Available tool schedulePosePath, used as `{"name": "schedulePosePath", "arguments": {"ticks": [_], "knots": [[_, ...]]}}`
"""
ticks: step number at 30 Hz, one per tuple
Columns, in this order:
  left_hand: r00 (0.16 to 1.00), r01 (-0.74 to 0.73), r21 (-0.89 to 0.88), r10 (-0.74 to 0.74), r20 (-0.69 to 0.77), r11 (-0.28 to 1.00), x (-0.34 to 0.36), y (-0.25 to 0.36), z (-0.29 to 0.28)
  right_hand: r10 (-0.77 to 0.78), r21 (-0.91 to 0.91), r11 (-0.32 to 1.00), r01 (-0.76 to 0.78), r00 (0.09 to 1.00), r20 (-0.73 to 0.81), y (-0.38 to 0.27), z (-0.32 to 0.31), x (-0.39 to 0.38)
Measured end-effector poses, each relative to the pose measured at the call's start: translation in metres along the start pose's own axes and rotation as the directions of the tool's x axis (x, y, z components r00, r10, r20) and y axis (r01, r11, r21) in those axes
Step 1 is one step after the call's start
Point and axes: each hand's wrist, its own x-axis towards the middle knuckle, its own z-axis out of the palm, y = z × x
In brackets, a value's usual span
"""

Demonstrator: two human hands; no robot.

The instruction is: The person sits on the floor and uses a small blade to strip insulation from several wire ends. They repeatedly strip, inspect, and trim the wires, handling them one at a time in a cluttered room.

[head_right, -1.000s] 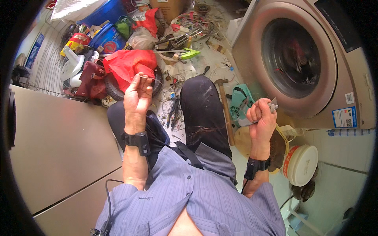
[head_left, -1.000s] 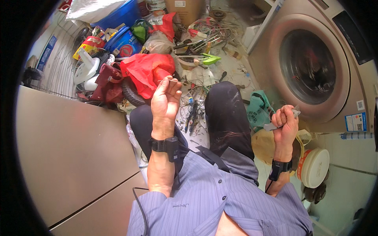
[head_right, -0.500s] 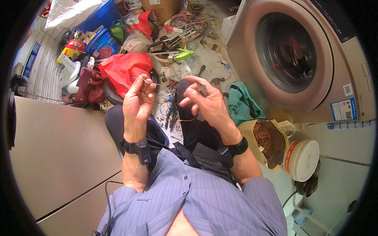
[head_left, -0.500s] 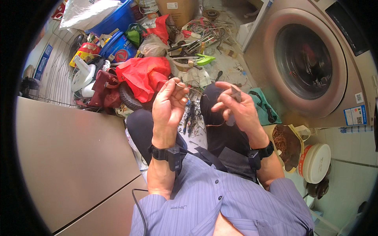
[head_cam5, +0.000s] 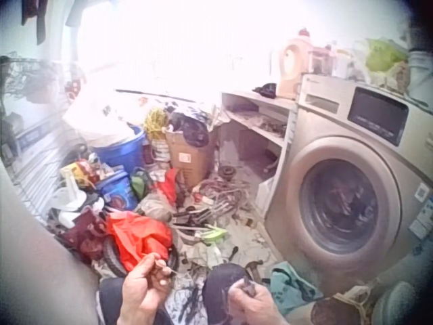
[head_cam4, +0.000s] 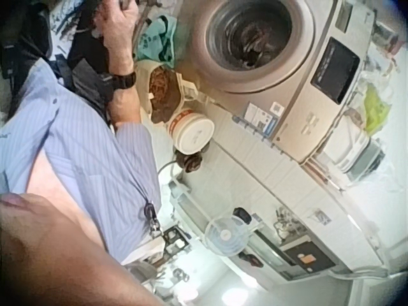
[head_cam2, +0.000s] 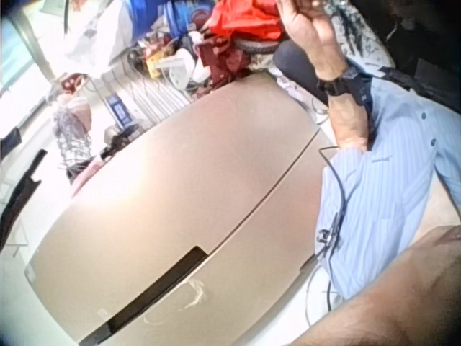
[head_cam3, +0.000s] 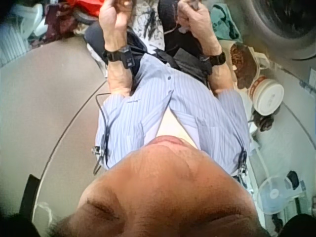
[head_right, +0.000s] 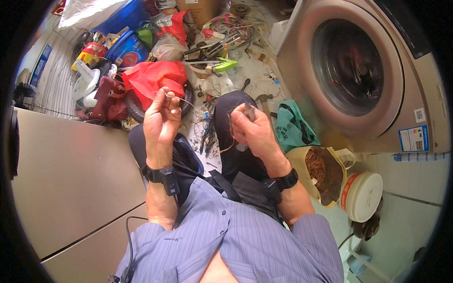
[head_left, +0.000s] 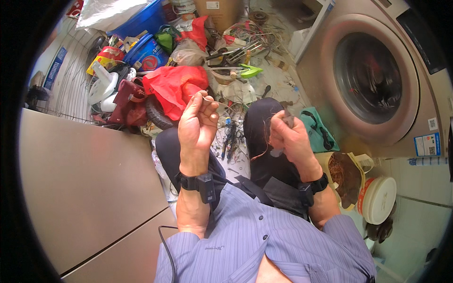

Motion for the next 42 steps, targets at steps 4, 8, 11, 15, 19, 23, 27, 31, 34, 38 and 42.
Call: {"name": "schedulePosePath", "arguments": {"ticks": [4, 8, 11, 15, 19, 23, 27, 31, 34, 38, 42], "knots": [[0.999, -0.036, 0.042, 0.037, -0.021, 0.998, -0.008, 0.007, -0.004, -0.035, 0.032, 0.999, 0.037, 0.998, -0.044, -0.006, -0.006, -0.006], [0.949, -0.265, 0.458, 0.312, -0.029, 0.848, -0.031, 0.02, -0.004, -0.059, 0.009, 0.998, 0.06, 0.992, -0.107, -0.009, -0.007, -0.008], [0.902, -0.353, 0.577, 0.432, 0.0, 0.737, -0.05, 0.037, -0.007, -0.077, 0.001, 0.997, 0.077, 0.996, -0.036, -0.007, -0.005, -0.004], [0.838, -0.316, 0.763, 0.543, -0.053, 0.564, -0.076, 0.071, -0.026, -0.056, 0.011, 0.998, 0.056, 0.998, -0.003, -0.007, -0.002, -0.002], [0.825, -0.03, 0.932, 0.536, -0.18, 0.36, -0.107, 0.111, -0.081, -0.058, -0.034, 0.998, 0.059, 0.998, 0.026, -0.015, -0.003, -0.005], [0.802, 0.197, 0.937, 0.502, -0.323, 0.288, -0.132, 0.132, -0.159, -0.091, -0.095, 0.991, 0.095, 0.995, 0.04, -0.02, 0.002, -0.006], [0.849, 0.527, 0.654, 0.37, -0.377, -0.543, -0.16, 0.133, -0.196, -0.07, -0.128, 0.989, 0.069, 0.997, -0.009, -0.026, 0.007, -0.009], [0.828, 0.447, 0.833, 0.503, -0.247, -0.327, -0.149, 0.113, -0.137, -0.033, -0.013, 0.999, 0.033, 0.999, -0.005, -0.039, 0.004, -0.011], [0.798, -0.077, 0.988, 0.586, 0.141, -0.133, -0.119, 0.067, -0.06, -0.071, 0.0, 0.997, 0.071, 0.997, 0.032, -0.05, 0.002, -0.01], [0.933, -0.338, 0.939, 0.153, 0.326, 0.061, -0.082, -0.014, 0.019, -0.111, -0.046, 0.993, 0.112, 0.994, 0.022, -0.06, 0.002, -0.015], [0.941, -0.148, 0.96, -0.266, 0.211, 0.236, -0.06, -0.077, 0.043, -0.149, -0.051, 0.988, 0.149, 0.989, 0.002, -0.065, -0.001, -0.021]]}}
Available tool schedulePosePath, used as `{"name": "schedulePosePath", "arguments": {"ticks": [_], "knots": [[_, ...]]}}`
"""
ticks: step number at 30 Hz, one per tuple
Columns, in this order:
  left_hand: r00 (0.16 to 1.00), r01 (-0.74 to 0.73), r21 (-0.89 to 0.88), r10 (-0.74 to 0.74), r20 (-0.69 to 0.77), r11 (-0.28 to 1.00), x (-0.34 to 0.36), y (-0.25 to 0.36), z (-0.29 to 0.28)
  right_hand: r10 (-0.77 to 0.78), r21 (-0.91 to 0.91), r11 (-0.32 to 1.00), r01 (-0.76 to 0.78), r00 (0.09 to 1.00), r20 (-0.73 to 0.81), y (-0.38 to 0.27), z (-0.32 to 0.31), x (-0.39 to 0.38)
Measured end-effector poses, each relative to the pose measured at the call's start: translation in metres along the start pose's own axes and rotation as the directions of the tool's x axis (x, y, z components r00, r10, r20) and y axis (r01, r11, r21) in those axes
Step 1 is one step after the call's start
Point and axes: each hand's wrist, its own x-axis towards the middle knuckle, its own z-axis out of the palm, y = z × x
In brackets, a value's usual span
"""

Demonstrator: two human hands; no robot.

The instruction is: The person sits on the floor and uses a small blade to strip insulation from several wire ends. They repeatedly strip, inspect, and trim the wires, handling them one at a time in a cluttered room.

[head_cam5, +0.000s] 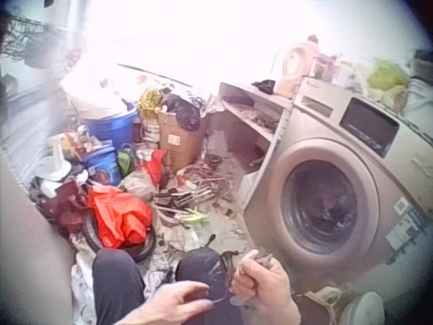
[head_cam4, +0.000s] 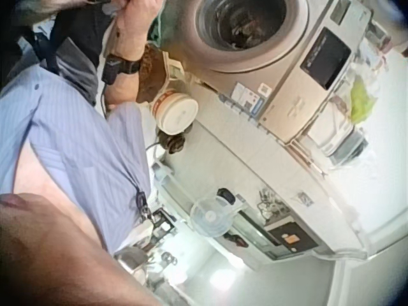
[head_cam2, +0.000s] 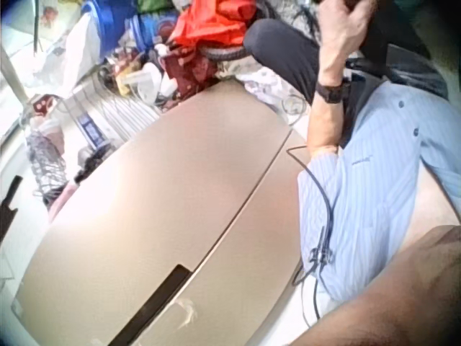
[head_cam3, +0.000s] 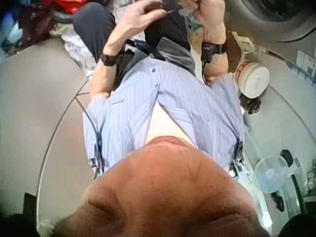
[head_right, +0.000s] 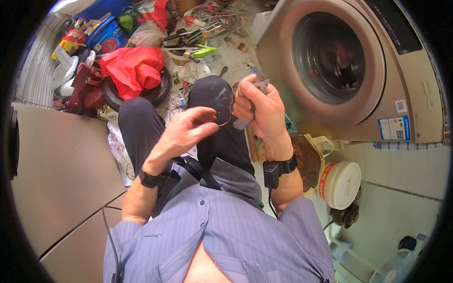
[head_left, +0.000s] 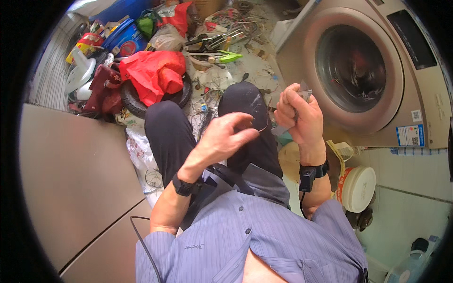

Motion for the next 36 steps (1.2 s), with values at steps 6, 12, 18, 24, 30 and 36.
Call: {"name": "schedulePosePath", "arguments": {"ticks": [6, 12, 18, 24, 30, 36], "knots": [[0.989, -0.096, 0.103, 0.083, 0.118, 0.99, 0.006, -0.003, 0.03, -0.003, 0.029, 1.0, 0.002, 1.0, 0.018, 0.001, -0.012, -0.005], [0.992, 0.047, 0.209, -0.021, -0.127, 0.977, -0.008, -0.023, -0.004, 0.003, -0.025, 1.0, -0.005, 0.997, -0.073, -0.008, -0.041, -0.011], [0.961, 0.127, -0.196, -0.17, -0.217, 0.972, -0.02, -0.048, -0.019, 0.041, -0.241, 0.969, -0.058, 0.996, -0.075, 0.015, -0.065, -0.013], [0.956, 0.075, -0.564, -0.22, -0.192, 0.822, -0.011, -0.052, -0.01, -0.133, -0.77, 0.63, 0.102, 0.991, 0.022, 0.047, -0.053, -0.017], [0.966, -0.011, -0.734, -0.183, -0.183, 0.679, -0.004, -0.055, -0.003, -0.041, -0.854, 0.498, 0.147, 0.988, 0.147, 0.052, -0.048, -0.02], [0.989, -0.027, -0.847, -0.106, -0.099, 0.531, 0.004, -0.049, -0.003, -0.156, -0.868, 0.386, 0.312, 0.95, 0.272, 0.057, -0.045, -0.019]]}}
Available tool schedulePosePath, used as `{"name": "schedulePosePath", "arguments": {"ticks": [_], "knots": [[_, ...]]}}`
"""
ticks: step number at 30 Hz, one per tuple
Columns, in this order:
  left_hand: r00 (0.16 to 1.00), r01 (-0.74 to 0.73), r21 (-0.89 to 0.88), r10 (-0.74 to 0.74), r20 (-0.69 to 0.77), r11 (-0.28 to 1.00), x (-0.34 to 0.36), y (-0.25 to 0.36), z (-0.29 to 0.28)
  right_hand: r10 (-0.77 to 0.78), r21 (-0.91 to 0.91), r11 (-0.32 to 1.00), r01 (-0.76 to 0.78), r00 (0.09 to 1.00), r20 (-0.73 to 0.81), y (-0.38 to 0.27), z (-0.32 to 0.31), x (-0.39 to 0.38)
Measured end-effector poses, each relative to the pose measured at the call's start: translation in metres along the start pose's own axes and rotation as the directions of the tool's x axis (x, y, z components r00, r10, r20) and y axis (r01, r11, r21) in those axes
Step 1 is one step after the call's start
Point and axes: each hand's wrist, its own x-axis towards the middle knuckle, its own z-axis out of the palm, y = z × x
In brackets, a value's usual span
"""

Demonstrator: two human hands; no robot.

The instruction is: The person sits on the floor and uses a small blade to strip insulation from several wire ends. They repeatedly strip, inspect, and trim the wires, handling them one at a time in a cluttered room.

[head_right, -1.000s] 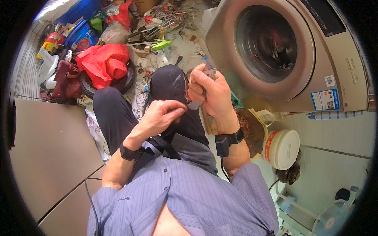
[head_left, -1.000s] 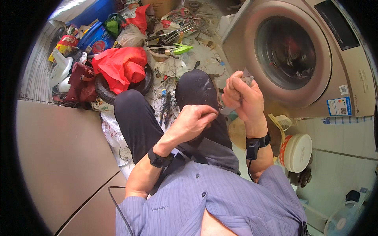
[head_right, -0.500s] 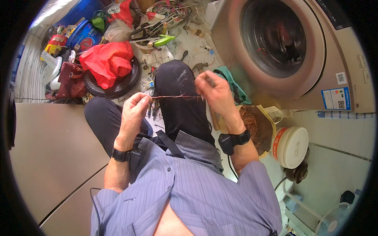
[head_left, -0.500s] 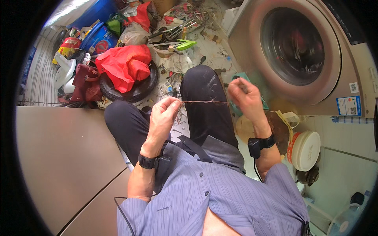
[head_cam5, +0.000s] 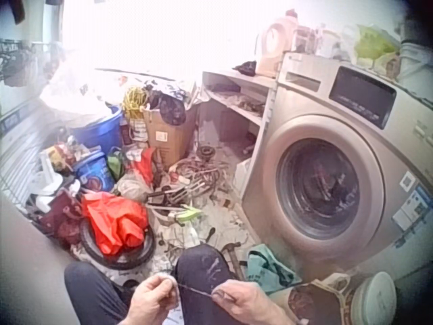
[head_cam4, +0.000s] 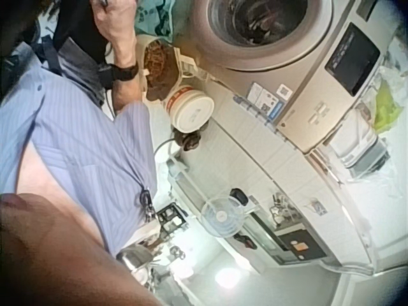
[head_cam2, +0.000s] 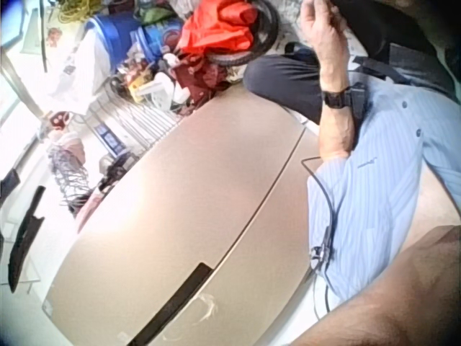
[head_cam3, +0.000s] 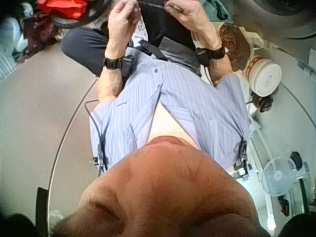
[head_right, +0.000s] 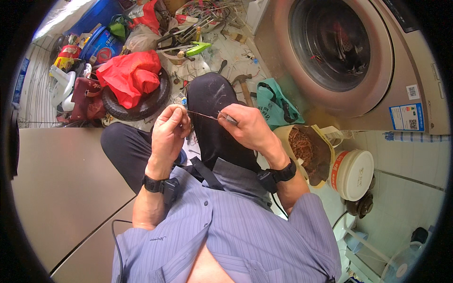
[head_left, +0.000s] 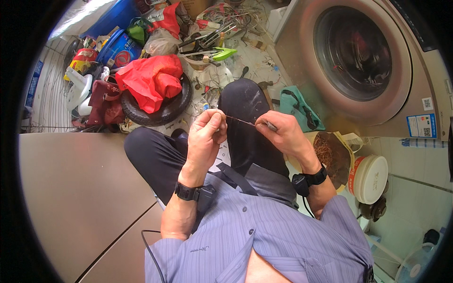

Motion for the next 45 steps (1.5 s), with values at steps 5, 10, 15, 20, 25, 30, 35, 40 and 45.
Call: {"name": "schedulePosePath", "arguments": {"ticks": [5, 10, 15, 20, 25, 30, 35, 40, 45], "knots": [[1.0, 0.028, -0.166, -0.029, -0.005, 0.986, 0.004, -0.003, 0.006, 0.038, 0.019, 0.999, -0.036, 0.997, -0.072, -0.005, 0.008, -0.001], [0.999, 0.043, -0.305, -0.03, 0.045, 0.952, 0.012, -0.012, 0.005, 0.05, -0.058, 0.997, -0.055, 0.995, -0.086, -0.013, 0.013, -0.001], [0.995, 0.087, -0.28, -0.069, 0.075, 0.956, 0.013, -0.017, 0.006, 0.128, 0.116, 0.987, -0.109, 0.976, -0.178, -0.02, 0.016, 0.004], [0.992, 0.062, -0.229, -0.034, 0.124, 0.971, 0.013, -0.015, 0.012, 0.005, 0.07, 0.998, 0.007, 0.986, -0.164, -0.014, 0.019, 0.014], [0.994, 0.07, -0.263, -0.045, 0.099, 0.962, 0.011, -0.013, 0.014, 0.034, 0.114, 0.993, -0.014, 0.985, -0.172, -0.01, 0.019, 0.017], [0.982, 0.08, -0.337, -0.017, 0.187, 0.938, 0.011, -0.017, 0.013, 0.198, 0.269, 0.951, -0.155, 0.97, -0.14, -0.016, 0.017, 0.012], [0.994, 0.066, -0.444, -0.022, 0.103, 0.893, 0.013, -0.027, 0.016, 0.23, 0.269, 0.943, -0.194, 0.967, -0.109, -0.014, 0.015, 0.013], [0.991, 0.045, -0.392, 0.009, 0.133, 0.919, 0.015, -0.029, 0.019, 0.128, 0.278, 0.958, -0.066, 0.969, -0.211, -0.013, 0.018, 0.016], [0.986, 0.05, -0.309, 0.002, 0.165, 0.95, 0.015, -0.03, 0.026, 0.176, 0.246, 0.958, -0.148, 0.98, -0.097, -0.015, 0.011, 0.013]]}}
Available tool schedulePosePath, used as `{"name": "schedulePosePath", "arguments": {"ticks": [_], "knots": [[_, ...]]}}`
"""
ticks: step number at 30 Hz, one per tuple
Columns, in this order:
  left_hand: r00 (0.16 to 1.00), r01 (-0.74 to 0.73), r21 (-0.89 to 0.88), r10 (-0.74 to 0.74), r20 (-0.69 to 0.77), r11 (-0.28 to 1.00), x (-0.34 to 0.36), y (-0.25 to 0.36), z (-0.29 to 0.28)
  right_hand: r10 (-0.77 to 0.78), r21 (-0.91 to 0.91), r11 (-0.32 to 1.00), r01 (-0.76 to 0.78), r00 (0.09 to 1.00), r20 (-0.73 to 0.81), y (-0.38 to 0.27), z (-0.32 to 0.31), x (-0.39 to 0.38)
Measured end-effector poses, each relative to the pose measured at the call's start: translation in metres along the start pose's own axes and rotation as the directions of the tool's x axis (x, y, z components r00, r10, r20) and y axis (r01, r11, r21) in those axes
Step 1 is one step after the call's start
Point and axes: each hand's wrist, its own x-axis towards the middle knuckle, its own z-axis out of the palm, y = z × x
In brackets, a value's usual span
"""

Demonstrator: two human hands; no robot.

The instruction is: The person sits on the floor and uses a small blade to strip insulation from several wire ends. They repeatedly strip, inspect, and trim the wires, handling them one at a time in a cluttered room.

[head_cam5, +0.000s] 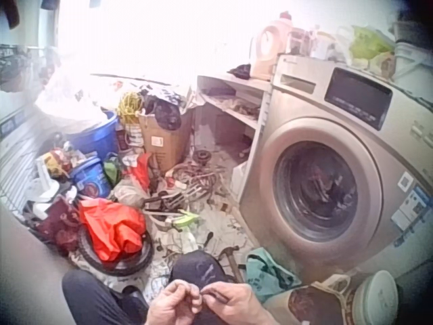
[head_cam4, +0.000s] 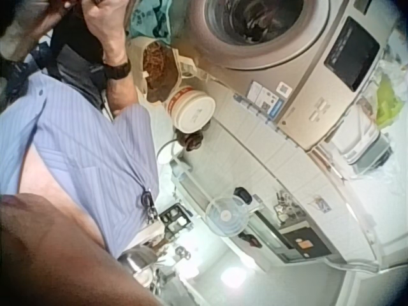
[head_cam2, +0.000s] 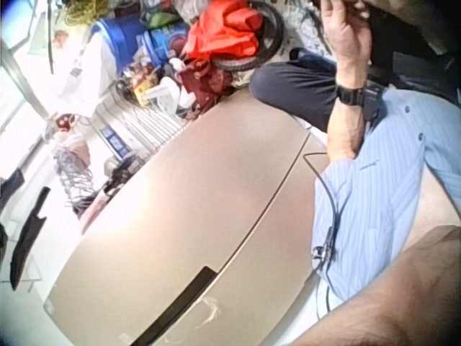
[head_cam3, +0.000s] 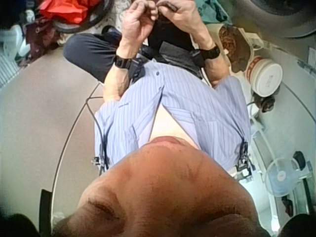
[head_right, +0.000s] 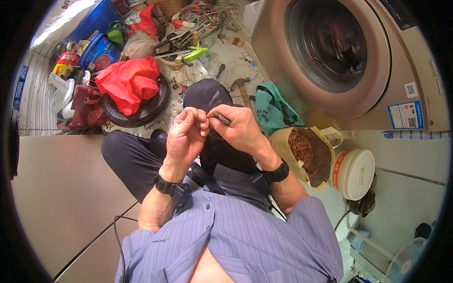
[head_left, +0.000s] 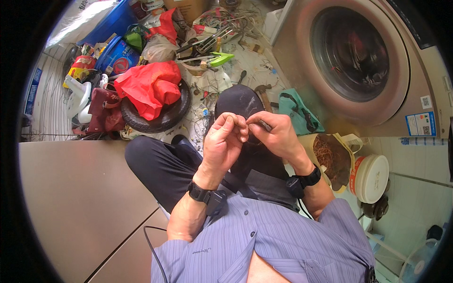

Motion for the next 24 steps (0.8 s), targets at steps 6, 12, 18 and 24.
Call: {"name": "schedulePosePath", "arguments": {"ticks": [6, 12, 18, 24], "knots": [[1.0, 0.029, 0.03, -0.029, -0.002, 0.999, 0.0, -0.001, 0.005, 0.007, 0.007, 1.0, -0.008, 0.998, 0.063, 0.003, -0.011, 0.001], [0.998, 0.051, 0.058, -0.05, -0.024, 0.997, 0.002, -0.004, 0.007, 0.087, 0.052, 0.995, -0.091, 0.994, 0.066, 0.01, -0.012, 0.0], [0.999, 0.042, 0.014, -0.042, 0.019, 0.999, 0.004, -0.001, 0.011, 0.2, 0.255, 0.946, -0.202, 0.979, 0.032, 0.01, -0.009, -0.003], [1.0, 0.021, 0.044, -0.021, 0.004, 0.999, 0.008, -0.001, 0.012, 0.084, 0.148, 0.985, -0.085, 0.996, 0.01, 0.006, -0.01, -0.001]]}}
